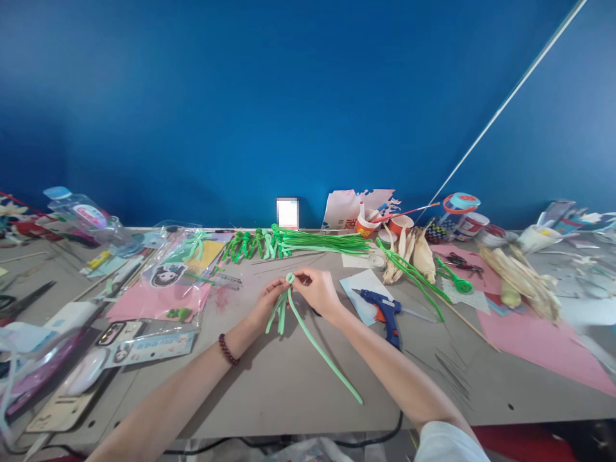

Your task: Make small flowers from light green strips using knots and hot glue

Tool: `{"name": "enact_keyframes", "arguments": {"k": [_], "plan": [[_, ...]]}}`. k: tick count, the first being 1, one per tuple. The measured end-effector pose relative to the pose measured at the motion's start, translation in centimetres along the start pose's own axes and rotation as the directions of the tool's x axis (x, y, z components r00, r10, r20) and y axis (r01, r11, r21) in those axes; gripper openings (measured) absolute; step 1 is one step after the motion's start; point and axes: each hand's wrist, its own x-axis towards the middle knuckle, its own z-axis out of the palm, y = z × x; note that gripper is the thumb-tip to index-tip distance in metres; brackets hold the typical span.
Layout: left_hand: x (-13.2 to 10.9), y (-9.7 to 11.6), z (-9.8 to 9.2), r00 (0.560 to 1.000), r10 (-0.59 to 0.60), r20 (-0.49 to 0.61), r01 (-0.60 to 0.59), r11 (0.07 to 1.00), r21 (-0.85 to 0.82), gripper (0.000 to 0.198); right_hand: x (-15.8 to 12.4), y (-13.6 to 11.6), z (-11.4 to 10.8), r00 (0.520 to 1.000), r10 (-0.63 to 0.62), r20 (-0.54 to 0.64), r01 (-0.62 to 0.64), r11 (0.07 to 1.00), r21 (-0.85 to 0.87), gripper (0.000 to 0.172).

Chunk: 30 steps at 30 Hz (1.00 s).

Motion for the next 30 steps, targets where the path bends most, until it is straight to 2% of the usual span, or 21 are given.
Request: {"name": "enact_keyframes", "arguments": {"k": [4,8,12,15,18,21,24,26,28,30], "plan": [[0.0,0.0,0.0,1.000,0.007,0.003,-0.007,0.999,0.046,0.034,0.0,0.4,-0.1,0.992,-0.118,0.047,0.126,0.952,-0.279,0.017],[-0.1,0.0,-0.1,1.000,0.017,0.012,-0.017,0.998,0.054,0.031,-0.2,1.0,0.1,0.967,-0.234,0.104,0.253,0.812,-0.526,0.019],[0.0,-0.2,-0.4,0.999,0.019,0.040,-0.021,0.999,0.049,0.025,-0.3,1.3,0.1,0.911,-0.360,0.203,0.406,0.688,-0.601,0.024],[0.1,-0.3,-0.7,0.998,-0.005,0.063,0.005,1.000,0.002,0.022,-0.1,1.4,-0.1,0.900,-0.367,0.234,0.434,0.707,-0.559,0.026],[0.3,-0.3,-0.8,0.996,-0.053,0.075,0.060,0.994,-0.094,0.023,0.3,1.4,-0.4,0.937,-0.308,0.164,0.348,0.853,-0.389,0.024],[0.6,-0.4,-0.9,0.990,-0.095,0.101,0.113,0.974,-0.195,0.023,0.6,1.3,-0.4,0.989,-0.137,0.050,0.141,0.985,-0.099,0.020],[0.8,-0.5,-0.9,0.983,-0.131,0.127,0.161,0.952,-0.260,0.019,0.9,1.4,-0.2,0.996,0.068,0.065,-0.078,0.983,0.165,0.022],[0.8,-0.5,-1.0,0.981,-0.141,0.132,0.173,0.944,-0.280,0.016,0.9,1.6,0.0,0.983,0.152,0.103,-0.173,0.953,0.247,0.024],[0.8,-0.4,-0.9,0.980,-0.143,0.141,0.179,0.942,-0.285,0.014,0.9,1.7,0.2,0.978,0.179,0.110,-0.203,0.944,0.260,0.025],[0.7,-0.4,-0.9,0.978,-0.149,0.144,0.184,0.943,-0.277,0.013,0.8,1.8,0.3,0.984,0.154,0.084,-0.170,0.960,0.223,0.023]]}}
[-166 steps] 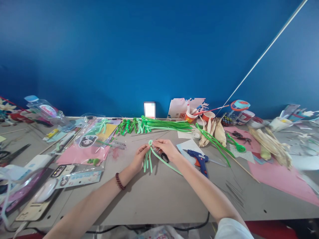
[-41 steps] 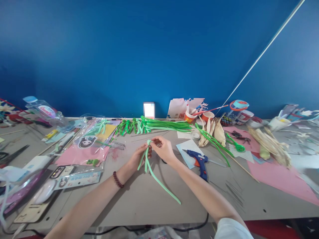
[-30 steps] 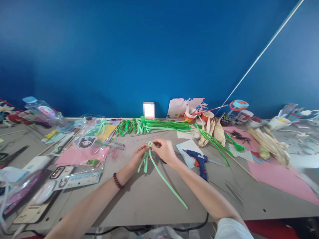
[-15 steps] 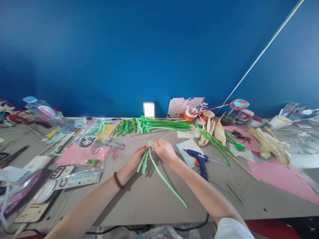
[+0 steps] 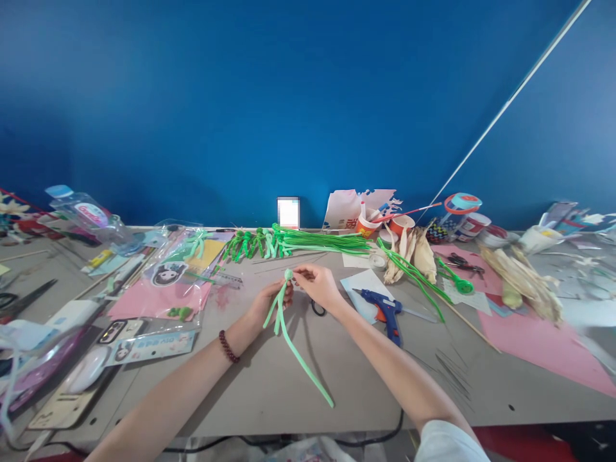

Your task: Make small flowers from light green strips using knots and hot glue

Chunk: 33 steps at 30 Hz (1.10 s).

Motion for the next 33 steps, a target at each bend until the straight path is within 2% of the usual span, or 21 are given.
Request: {"name": "enact_keyframes", "arguments": {"k": [3,8,10,15,20,27,33], "plan": [[-0.1,-0.1,0.0,1.000,0.013,-0.012,-0.013,0.999,0.049,0.018,-0.3,-0.2,0.0,0.994,-0.099,-0.035,0.095,0.990,-0.107,0.018],[-0.4,-0.3,0.1,0.989,0.135,-0.057,-0.119,0.969,0.217,0.026,-0.9,-1.4,0.1,0.956,-0.291,-0.037,0.268,0.916,-0.298,0.015],[-0.5,-0.3,0.3,0.988,0.144,-0.062,-0.125,0.962,0.244,0.027,-1.1,-1.7,0.2,0.945,-0.324,-0.042,0.295,0.902,-0.314,0.015],[-0.8,-0.1,0.7,0.988,0.149,-0.033,-0.138,0.964,0.229,0.025,-1.3,-1.5,0.7,0.976,-0.184,-0.114,0.169,0.978,-0.124,0.012],[-0.8,-0.1,0.6,0.987,0.159,-0.018,-0.151,0.961,0.233,0.023,-1.3,-1.2,0.9,0.979,-0.152,-0.136,0.142,0.987,-0.076,0.011],[-0.2,-0.4,-0.4,0.994,0.070,0.090,-0.079,0.991,0.106,0.018,-0.5,-1.3,0.4,1.000,-0.008,0.001,0.007,0.971,0.239,0.019],[-0.6,0.3,0.4,0.984,-0.051,0.172,0.051,0.999,0.001,0.012,-0.5,-1.5,0.2,0.996,-0.018,0.089,-0.002,0.974,0.224,0.019]]}}
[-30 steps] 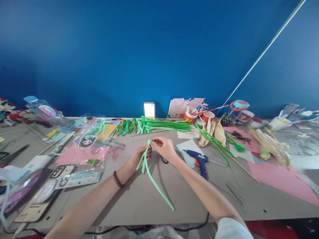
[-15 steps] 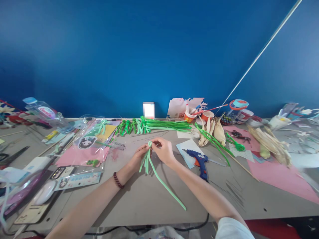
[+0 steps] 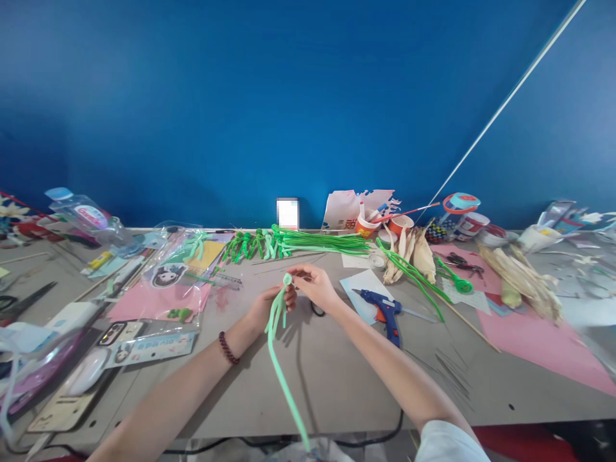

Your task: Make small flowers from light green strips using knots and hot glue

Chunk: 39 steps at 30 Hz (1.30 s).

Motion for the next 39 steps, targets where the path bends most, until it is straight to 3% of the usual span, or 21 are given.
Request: {"name": "enact_keyframes", "arguments": {"k": [4,14,20,28,33,39], "plan": [[-0.2,0.3,0.3,0.997,-0.046,0.056,0.047,0.999,-0.018,0.015,-0.2,0.0,0.1,0.999,-0.020,0.048,0.021,0.999,-0.030,0.022],[-0.2,-0.1,0.2,0.998,-0.060,0.030,0.062,0.997,-0.051,0.014,-0.6,0.5,0.5,0.978,-0.207,-0.038,0.191,0.948,-0.255,0.017],[-0.1,-0.3,-0.2,0.998,-0.050,0.043,0.052,0.998,-0.046,0.014,-1.0,0.2,0.7,0.981,-0.185,-0.064,0.155,0.933,-0.326,0.017],[-0.2,-0.1,0.2,0.998,-0.019,0.057,0.023,0.998,-0.060,0.013,-1.1,0.6,1.3,0.977,-0.132,-0.167,0.096,0.973,-0.209,0.014],[-0.2,-0.1,0.3,0.998,-0.007,0.058,0.009,0.999,-0.041,0.013,-1.2,0.8,1.7,0.990,0.029,-0.142,-0.020,0.998,0.066,0.025],[-0.2,-0.1,0.3,0.999,0.018,0.027,-0.017,1.000,-0.024,0.015,-0.7,0.4,1.2,0.994,0.053,-0.101,-0.044,0.995,0.086,0.023]]}}
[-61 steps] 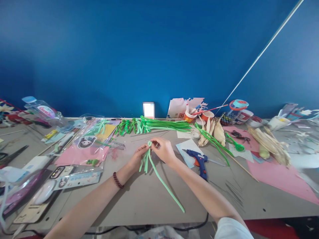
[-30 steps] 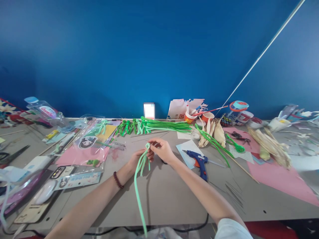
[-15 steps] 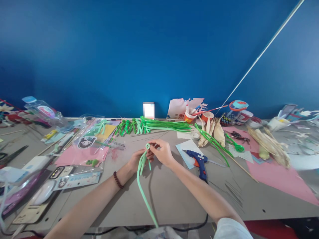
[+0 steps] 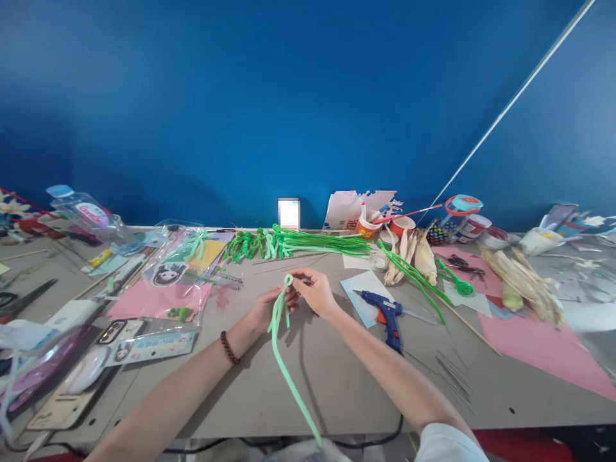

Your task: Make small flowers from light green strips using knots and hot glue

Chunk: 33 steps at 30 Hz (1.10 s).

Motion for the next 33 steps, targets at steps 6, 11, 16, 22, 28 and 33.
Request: {"name": "enact_keyframes", "arguments": {"k": [6,11,16,22,28,33], "plan": [[0.05,-0.01,-0.32,0.997,0.016,-0.082,-0.018,0.999,-0.030,0.017,0.06,-0.05,-0.22,0.999,-0.043,0.026,0.042,0.999,0.031,0.017],[0.21,-0.11,-0.59,0.997,0.007,-0.077,-0.009,0.999,-0.031,0.017,0.19,0.43,-0.09,0.999,-0.049,0.018,0.049,0.998,0.030,0.022],[0.31,-0.15,-0.75,0.999,0.020,-0.045,-0.021,0.999,-0.029,0.016,0.35,0.22,-0.24,0.970,0.151,0.189,-0.190,0.958,0.213,0.029],[0.37,-0.13,-0.87,0.999,0.024,-0.040,-0.024,1.000,-0.001,0.016,0.36,-0.13,-0.46,0.947,0.172,0.272,-0.249,0.927,0.281,0.028],[0.27,-0.03,-0.67,1.000,0.012,-0.024,-0.012,1.000,0.000,0.016,0.54,-0.16,-0.80,0.944,0.144,0.297,-0.227,0.935,0.271,0.026],[0.22,-0.20,-0.82,0.999,0.037,-0.012,-0.037,0.999,0.008,0.016,0.45,0.65,-0.61,0.960,0.129,0.249,-0.196,0.943,0.268,0.028]]}}
